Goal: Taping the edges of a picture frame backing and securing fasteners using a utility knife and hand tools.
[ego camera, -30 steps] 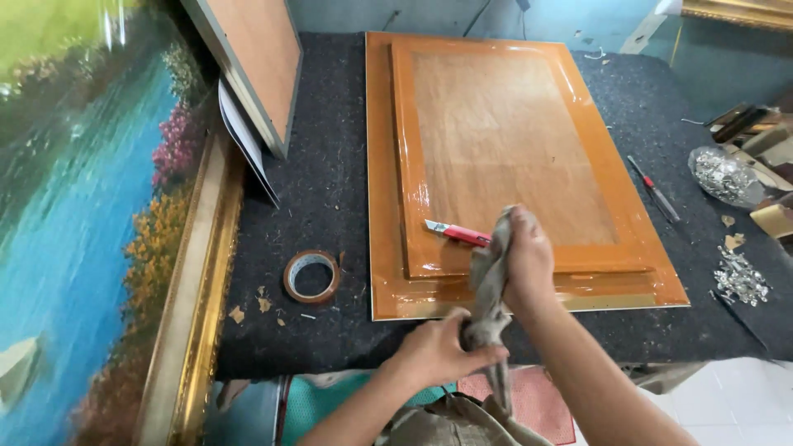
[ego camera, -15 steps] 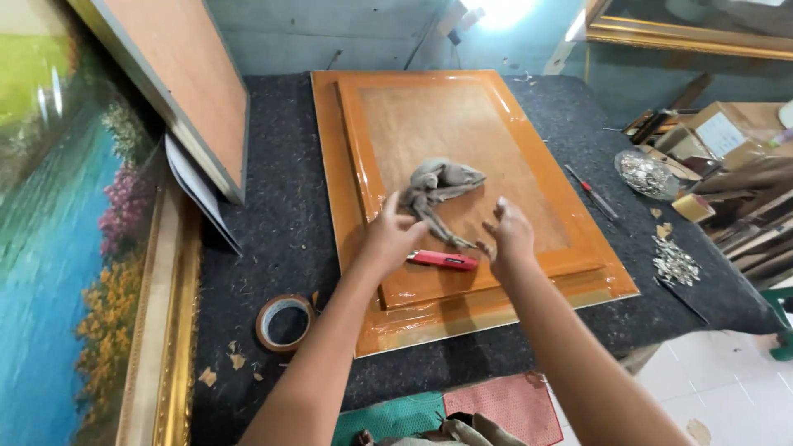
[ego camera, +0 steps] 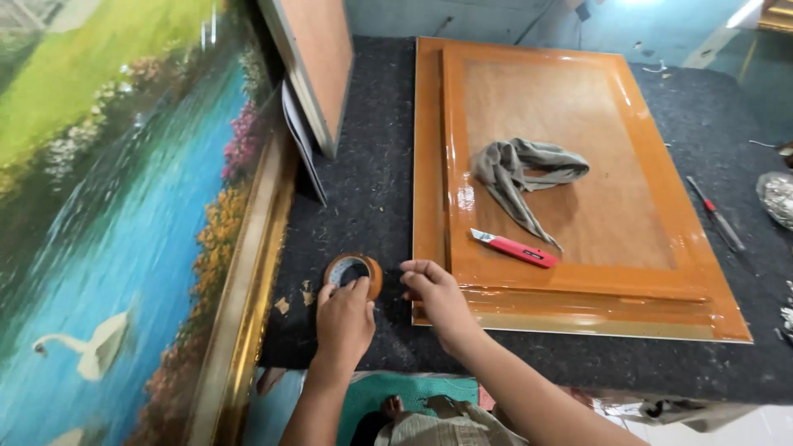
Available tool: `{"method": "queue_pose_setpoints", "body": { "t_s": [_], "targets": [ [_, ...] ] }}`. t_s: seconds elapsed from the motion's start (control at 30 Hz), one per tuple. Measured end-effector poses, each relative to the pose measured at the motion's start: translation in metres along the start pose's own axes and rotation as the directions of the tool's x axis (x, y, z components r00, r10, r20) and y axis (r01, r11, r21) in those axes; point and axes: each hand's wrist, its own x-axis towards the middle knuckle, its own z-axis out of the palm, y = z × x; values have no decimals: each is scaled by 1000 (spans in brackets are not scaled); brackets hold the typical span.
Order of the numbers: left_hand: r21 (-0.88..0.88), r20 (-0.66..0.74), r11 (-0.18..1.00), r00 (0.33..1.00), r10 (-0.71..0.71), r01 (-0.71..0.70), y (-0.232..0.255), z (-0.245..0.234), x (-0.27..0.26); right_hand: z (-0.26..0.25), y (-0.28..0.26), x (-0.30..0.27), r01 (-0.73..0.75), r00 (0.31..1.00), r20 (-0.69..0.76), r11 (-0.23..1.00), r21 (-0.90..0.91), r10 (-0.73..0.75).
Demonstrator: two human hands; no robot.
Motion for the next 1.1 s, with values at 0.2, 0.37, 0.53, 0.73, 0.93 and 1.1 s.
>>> {"method": "queue_pose_setpoints", "body": {
  "t_s": [0.2,0.37,0.53,0.73,0.93,1.1],
  "targets": [
    [-577,241,811,969,61,92,43,-54,-30,-24,-35,-26,30,966,257,977,-211,26],
    [-587,41,773,944,326,-241,75,-33,-33,-80,-45,-42,126,889,457,972,-196,-23],
    [-436,-121,719,827,549,-541,120,1,-27,-146,-37,-52,304,905,349,943,-135,-241],
    [-193,-173,638,666,726,-745,173,45,-8,-213,-27,-71,268,955,-110,961,-69,-274],
    [-204,-91,531,556,826,-823,231,59,-3,-271,-18,-87,298,901,-332,954,6,-279],
    [-240,-8,487,504,864,-840,270,70,-5,-301,-23,-104,320,836,-470,948,-6,-285]
  ]
}}
